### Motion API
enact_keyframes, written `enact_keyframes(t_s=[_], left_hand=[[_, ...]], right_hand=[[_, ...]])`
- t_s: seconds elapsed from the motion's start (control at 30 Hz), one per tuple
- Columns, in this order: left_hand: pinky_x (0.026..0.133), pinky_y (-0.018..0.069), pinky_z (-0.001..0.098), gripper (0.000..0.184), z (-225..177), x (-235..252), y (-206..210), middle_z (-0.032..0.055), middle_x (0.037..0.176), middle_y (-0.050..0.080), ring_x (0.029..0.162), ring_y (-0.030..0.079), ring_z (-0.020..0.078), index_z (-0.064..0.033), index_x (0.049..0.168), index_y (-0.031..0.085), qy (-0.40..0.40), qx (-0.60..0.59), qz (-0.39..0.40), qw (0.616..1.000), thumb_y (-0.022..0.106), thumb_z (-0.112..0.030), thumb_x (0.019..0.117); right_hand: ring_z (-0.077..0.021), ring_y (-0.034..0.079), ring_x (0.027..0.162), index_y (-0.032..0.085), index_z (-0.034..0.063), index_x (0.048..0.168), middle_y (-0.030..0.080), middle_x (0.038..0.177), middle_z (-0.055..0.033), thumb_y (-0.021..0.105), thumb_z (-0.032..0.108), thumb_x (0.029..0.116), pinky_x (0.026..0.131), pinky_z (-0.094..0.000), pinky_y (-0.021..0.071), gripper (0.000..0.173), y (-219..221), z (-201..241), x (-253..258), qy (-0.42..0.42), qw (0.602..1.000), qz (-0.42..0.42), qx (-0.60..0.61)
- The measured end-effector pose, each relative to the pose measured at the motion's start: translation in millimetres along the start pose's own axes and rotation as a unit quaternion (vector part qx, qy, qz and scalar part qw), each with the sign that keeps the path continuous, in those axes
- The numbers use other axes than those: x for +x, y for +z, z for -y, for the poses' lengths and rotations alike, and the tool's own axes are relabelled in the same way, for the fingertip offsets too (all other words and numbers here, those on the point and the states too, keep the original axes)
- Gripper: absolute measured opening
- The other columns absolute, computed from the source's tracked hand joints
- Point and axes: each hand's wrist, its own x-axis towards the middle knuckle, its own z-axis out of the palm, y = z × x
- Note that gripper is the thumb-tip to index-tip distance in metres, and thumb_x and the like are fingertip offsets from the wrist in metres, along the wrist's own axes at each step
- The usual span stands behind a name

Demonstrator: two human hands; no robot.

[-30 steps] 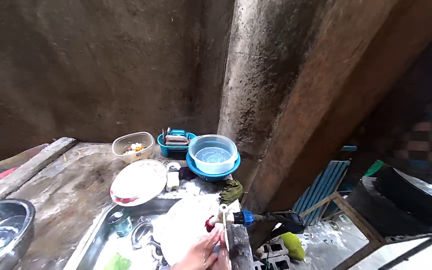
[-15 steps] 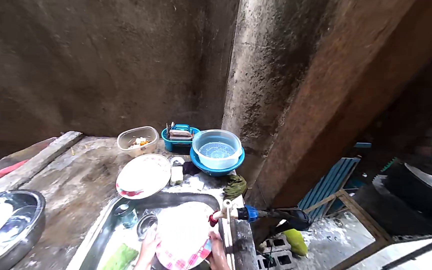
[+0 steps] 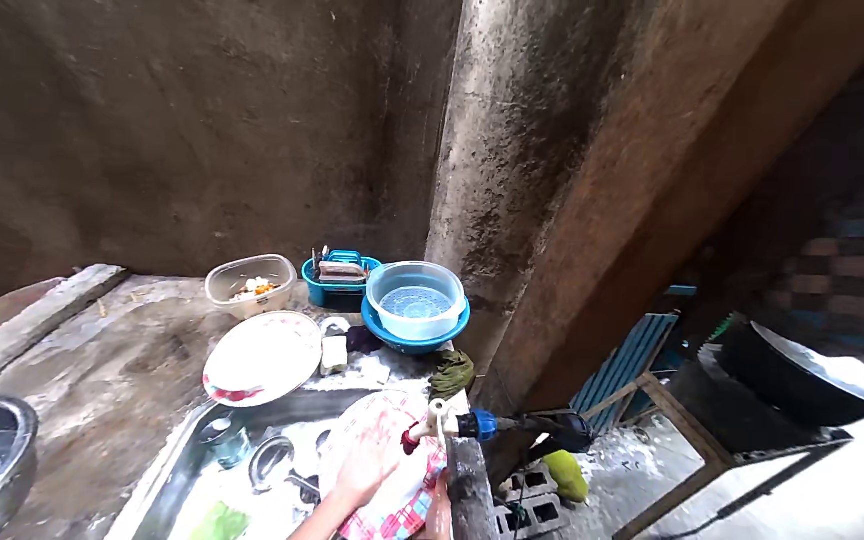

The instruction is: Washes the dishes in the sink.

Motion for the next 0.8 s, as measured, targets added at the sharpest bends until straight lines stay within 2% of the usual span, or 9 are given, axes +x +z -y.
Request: enact_keyframes(t_s=[0.07, 0.13, 0.2, 0.33, 0.43, 0.47, 0.63, 0.73, 0.8], left_hand=[[0.126, 0.0069, 0.0574, 0.067, -1.0, 6.1, -0.4, 0.0229, 0.168, 0.018, 0.157, 0.01, 0.0393, -0.0034, 0.161, 0.029, -0.021, 0.01, -0.014, 1.0, 0.043, -0.039, 0.1056], [0.123, 0.021, 0.0598, 0.061, -6.0, 3.2, -0.4, 0.0281, 0.159, 0.036, 0.151, 0.028, 0.0438, 0.0018, 0.152, 0.043, 0.025, -0.011, 0.061, 0.998, 0.048, -0.038, 0.1063], [0.122, 0.0189, 0.061, 0.055, 3.0, 4.1, 3.8, 0.0245, 0.159, 0.038, 0.151, 0.029, 0.0432, -0.0031, 0.153, 0.045, 0.098, -0.006, 0.112, 0.989, 0.044, -0.035, 0.1087], [0.122, 0.005, 0.0669, 0.062, -3.7, 13.9, -3.0, 0.0241, 0.167, 0.019, 0.156, 0.01, 0.0444, -0.0032, 0.158, 0.035, -0.047, -0.027, -0.049, 0.997, 0.048, -0.033, 0.105], [0.119, 0.0257, 0.0628, 0.045, -21.2, 5.9, -4.9, 0.0265, 0.152, 0.047, 0.144, 0.04, 0.0434, -0.0007, 0.143, 0.055, 0.046, -0.069, 0.002, 0.997, 0.051, -0.022, 0.1038], [0.121, 0.0237, 0.063, 0.042, -18.6, 5.9, -4.7, 0.025, 0.15, 0.051, 0.143, 0.043, 0.0427, -0.0048, 0.142, 0.059, 0.111, -0.075, 0.01, 0.991, 0.051, -0.018, 0.1037], [0.125, 0.0093, 0.0604, 0.056, -22.6, 15.4, -10.4, 0.0234, 0.166, 0.023, 0.156, 0.017, 0.0411, -0.0054, 0.157, 0.039, -0.047, -0.076, -0.069, 0.994, 0.045, -0.023, 0.1044], [0.118, 0.0335, 0.0533, 0.057, -39.0, -3.9, -4.7, 0.0247, 0.152, 0.047, 0.142, 0.044, 0.0375, -0.0004, 0.149, 0.047, 0.027, -0.148, -0.013, 0.989, 0.047, -0.037, 0.105], [0.119, 0.0321, 0.0556, 0.059, -36.6, -3.5, -1.9, 0.022, 0.154, 0.047, 0.143, 0.045, 0.037, -0.0062, 0.151, 0.049, 0.067, -0.132, 0.016, 0.989, 0.044, -0.044, 0.1063]], right_hand=[[-0.0258, 0.059, 0.116, 0.04, -0.0048, 0.148, 0.055, 0.134, -0.0256, 0.021, 0.038, 0.1136, 0.1, -0.0431, 0.0499, 0.058, 6.1, -6.9, 1.4, 0.009, 0.999, 0.003, 0.041], [-0.0225, 0.063, 0.108, 0.044, -0.0034, 0.144, 0.059, 0.126, -0.0227, 0.022, 0.041, 0.1131, 0.094, -0.041, 0.0533, 0.058, 11.4, -14.2, 5.1, 0.021, 0.997, -0.004, 0.068], [-0.0222, 0.062, 0.109, 0.042, -0.0031, 0.146, 0.059, 0.127, -0.0228, 0.021, 0.04, 0.1133, 0.094, -0.0403, 0.0528, 0.058, 10.7, -24.3, 4.7, 0.035, 0.996, 0.008, 0.077], [-0.0239, 0.062, 0.108, 0.042, -0.0075, 0.146, 0.059, 0.128, -0.0262, 0.027, 0.028, 0.1144, 0.095, -0.0391, 0.0513, 0.05, 24.3, -12.9, -18.1, 0.073, 0.997, 0.041, -0.002], [-0.0215, 0.062, 0.104, 0.041, -0.0069, 0.144, 0.059, 0.123, -0.0236, 0.023, 0.029, 0.1142, 0.091, -0.0383, 0.0533, 0.05, 29.3, -21.0, -14.1, 0.056, 0.996, 0.072, 0.024], [-0.0212, 0.061, 0.104, 0.042, -0.0066, 0.142, 0.058, 0.121, -0.0227, 0.021, 0.031, 0.1142, 0.091, -0.0389, 0.0527, 0.051, 29.4, -19.7, -13.6, 0.055, 0.995, 0.074, 0.031], [-0.0265, 0.064, 0.109, 0.048, -0.0051, 0.141, 0.062, 0.123, -0.0251, 0.017, 0.044, 0.1126, 0.095, -0.045, 0.053, 0.065, 30.1, -10.8, -11.1, 0.05, 0.997, 0.064, -0.001], [-0.0259, 0.056, 0.12, 0.043, -0.0069, 0.144, 0.055, 0.135, -0.0254, 0.021, 0.029, 0.114, 0.103, -0.0432, 0.0472, 0.052, 23.3, -11.9, -3.4, 0.004, 0.999, 0.039, 0.012], [-0.0257, 0.055, 0.124, 0.04, -0.0072, 0.147, 0.053, 0.139, -0.0256, 0.022, 0.024, 0.1138, 0.106, -0.0426, 0.0459, 0.049, 16.8, -10.6, 4.4, -0.007, 0.999, 0.041, 0.022]])
